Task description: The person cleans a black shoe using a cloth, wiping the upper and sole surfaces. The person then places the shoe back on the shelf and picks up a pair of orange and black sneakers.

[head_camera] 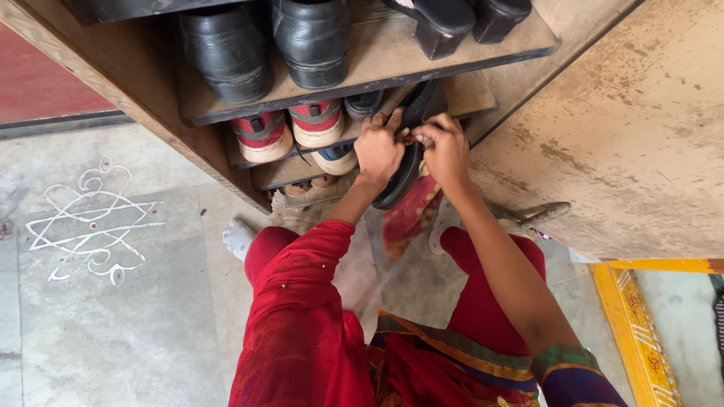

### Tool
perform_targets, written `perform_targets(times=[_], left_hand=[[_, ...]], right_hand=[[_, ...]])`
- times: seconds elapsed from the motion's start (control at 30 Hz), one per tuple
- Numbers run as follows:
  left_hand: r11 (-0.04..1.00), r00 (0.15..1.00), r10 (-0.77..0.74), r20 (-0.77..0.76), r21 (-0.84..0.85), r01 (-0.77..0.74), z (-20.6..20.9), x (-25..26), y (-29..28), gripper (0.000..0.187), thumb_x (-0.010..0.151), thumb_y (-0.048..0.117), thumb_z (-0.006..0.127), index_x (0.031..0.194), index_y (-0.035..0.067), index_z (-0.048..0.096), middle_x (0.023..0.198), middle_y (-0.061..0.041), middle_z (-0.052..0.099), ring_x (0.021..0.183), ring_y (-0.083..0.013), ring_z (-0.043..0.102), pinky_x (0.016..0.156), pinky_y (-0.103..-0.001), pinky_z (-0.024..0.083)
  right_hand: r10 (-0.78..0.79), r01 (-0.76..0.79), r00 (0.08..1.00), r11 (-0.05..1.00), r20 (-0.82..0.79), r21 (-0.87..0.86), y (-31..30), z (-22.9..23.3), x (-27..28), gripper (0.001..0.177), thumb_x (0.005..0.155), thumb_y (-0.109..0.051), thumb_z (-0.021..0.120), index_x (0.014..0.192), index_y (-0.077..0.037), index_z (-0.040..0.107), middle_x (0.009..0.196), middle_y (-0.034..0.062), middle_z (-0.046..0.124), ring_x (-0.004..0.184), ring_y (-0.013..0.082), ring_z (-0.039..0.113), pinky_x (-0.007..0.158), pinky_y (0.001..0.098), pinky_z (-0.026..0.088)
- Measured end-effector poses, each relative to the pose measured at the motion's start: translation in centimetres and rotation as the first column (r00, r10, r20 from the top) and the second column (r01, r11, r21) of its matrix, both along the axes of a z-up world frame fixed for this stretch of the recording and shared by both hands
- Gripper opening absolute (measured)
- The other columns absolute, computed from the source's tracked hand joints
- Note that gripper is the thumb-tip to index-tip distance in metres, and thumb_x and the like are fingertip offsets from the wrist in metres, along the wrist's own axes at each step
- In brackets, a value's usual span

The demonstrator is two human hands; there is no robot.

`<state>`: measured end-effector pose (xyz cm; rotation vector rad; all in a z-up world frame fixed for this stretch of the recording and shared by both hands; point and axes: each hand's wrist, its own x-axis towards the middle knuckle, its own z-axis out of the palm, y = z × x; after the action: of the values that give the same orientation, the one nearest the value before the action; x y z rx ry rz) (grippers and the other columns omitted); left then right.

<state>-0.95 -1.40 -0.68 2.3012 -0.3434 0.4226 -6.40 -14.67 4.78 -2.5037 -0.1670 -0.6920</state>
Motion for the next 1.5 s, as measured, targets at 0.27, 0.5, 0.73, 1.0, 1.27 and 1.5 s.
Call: perform_targets(times=[0.27,0.5,0.73,1.0,1.27,1.5], left_hand=[[0.997,0.999,0.037,-0.027,-0.068,-0.038,0.3,-0.3,0.4,0.043,0.084,0.025,0.074,0.127,0.021,0.071,0.112,-0.012,0.069,0.105,-0.0367,0.063,0.085,-0.047,0.055],[0.986,0.986,-0.162,0.026,-0.045,0.163,1.9,-0.7,1.1,0.030,0.083,0.022,0.075,0.111,0.011,0.069,0.108,-0.009,0.068,0.106,-0.0346,0.062,0.088,-0.046,0.053],[0.835,0.816,-0.547,0.189,0.057,0.547,4.0,-2.3,3.5,0.034,0.085,0.023,0.076,0.114,0.011,0.066,0.108,-0.006,0.065,0.103,-0.0312,0.060,0.088,-0.044,0.052],[0.733,0.691,-0.678,0.250,0.167,0.659,5.9,-4.9,4.5,0.035,0.086,0.024,0.075,0.117,0.011,0.065,0.107,-0.005,0.061,0.101,-0.0297,0.057,0.087,-0.043,0.050],[0.971,0.953,-0.190,0.237,-0.095,0.217,5.6,-2.7,3.8,0.046,0.088,0.028,0.077,0.125,0.005,0.061,0.118,-0.016,0.059,0.105,-0.0374,0.055,0.093,-0.048,0.042],[0.937,0.961,0.213,-0.175,-0.242,-0.252,-0.8,-0.1,2.1,0.082,0.082,0.019,0.077,0.149,0.001,0.034,0.134,-0.027,0.047,0.124,-0.0469,0.045,0.107,-0.052,0.036]], right_hand=[[-0.014,0.004,0.987,0.998,-0.162,-0.062,1.5,0.0,-2.7,0.015,0.083,0.001,0.074,0.091,-0.011,0.080,0.093,0.0116,0.067,0.089,0.0332,0.067,0.076,0.0448,0.052],[0.174,-0.008,0.845,0.950,-0.506,0.313,-4.1,1.1,-3.8,0.018,0.090,-0.021,0.082,0.097,-0.004,0.080,0.085,0.0092,0.075,0.075,0.0186,0.069,0.071,0.0331,0.053],[0.173,-0.113,0.969,0.947,-0.179,0.300,-11.1,3.9,-5.1,0.099,0.068,-0.021,0.094,0.154,-0.004,0.048,0.140,0.0157,0.059,0.131,0.0259,0.054,0.105,0.0384,0.044],[0.309,-0.110,0.851,0.895,-0.424,0.431,-11.3,4.0,-8.4,0.069,0.067,-0.014,0.093,0.131,-0.008,0.069,0.133,0.0126,0.067,0.122,0.0231,0.063,0.104,0.0359,0.049],[-0.044,0.121,0.985,0.862,-0.165,0.492,-13.1,4.2,-8.6,0.048,0.069,-0.010,0.096,0.112,0.001,0.077,0.113,0.0146,0.073,0.103,0.0223,0.070,0.094,0.0326,0.055],[-0.386,0.338,0.922,0.795,-0.010,0.504,-9.0,1.1,-4.4,0.048,0.067,-0.017,0.099,0.106,-0.001,0.076,0.118,0.0146,0.060,0.098,0.0236,0.070,0.084,0.0361,0.060]])
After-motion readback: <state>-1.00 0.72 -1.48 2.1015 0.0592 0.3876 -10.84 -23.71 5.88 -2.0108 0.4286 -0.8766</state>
